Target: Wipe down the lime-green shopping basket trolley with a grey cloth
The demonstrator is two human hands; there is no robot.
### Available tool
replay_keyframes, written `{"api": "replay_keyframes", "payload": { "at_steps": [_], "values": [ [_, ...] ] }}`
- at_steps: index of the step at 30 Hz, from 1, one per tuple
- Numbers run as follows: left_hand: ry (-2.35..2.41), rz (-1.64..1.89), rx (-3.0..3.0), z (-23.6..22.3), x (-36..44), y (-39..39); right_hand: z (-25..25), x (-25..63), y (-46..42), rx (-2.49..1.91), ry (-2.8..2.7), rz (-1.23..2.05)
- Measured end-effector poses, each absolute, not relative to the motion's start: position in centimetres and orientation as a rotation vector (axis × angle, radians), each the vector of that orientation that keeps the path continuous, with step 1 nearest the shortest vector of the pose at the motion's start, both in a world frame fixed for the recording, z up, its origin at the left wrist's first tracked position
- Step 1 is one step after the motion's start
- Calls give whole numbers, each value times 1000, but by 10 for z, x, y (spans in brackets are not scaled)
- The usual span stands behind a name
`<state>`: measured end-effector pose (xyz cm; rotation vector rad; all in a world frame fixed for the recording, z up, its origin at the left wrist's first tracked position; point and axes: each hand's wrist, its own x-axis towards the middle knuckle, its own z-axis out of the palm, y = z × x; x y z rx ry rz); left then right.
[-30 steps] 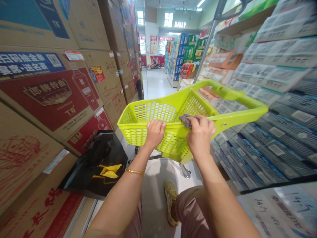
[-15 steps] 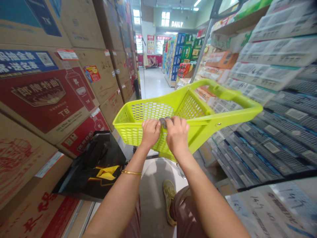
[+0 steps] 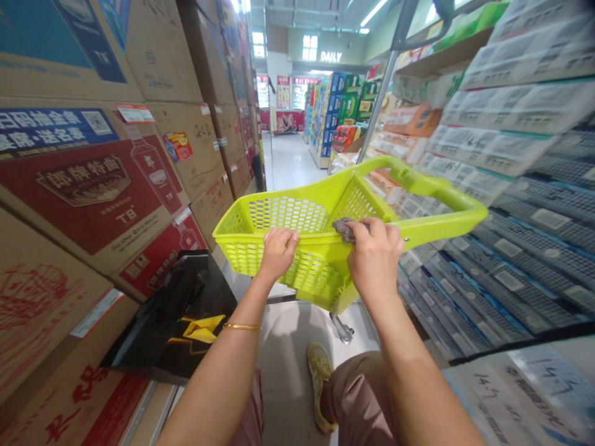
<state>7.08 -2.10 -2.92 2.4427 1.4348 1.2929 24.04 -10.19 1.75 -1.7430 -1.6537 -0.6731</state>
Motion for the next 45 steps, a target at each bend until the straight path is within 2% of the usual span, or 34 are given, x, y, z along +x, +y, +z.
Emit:
{"api": "replay_keyframes", "payload": {
  "at_steps": [9,13,19,34,45],
  "values": [
    [1564,1332,2545,-22,79,-32,20,235,-102,-1796,-1702,-684],
    [1382,1271,2641,-18,103,-40,17,219,-96,-1779,-1750,-645],
    [1362,1324,2437,-23,124,-35,14,208,-95,-1766,-1756,-543],
    [1369,1230,2538,-17,123,-38,10,275,-105,-1619,-1339,-623],
    [1477,1274,2527,-20,126,-37,-12,231,-99,-1624,-1694,-497]
  ]
}}
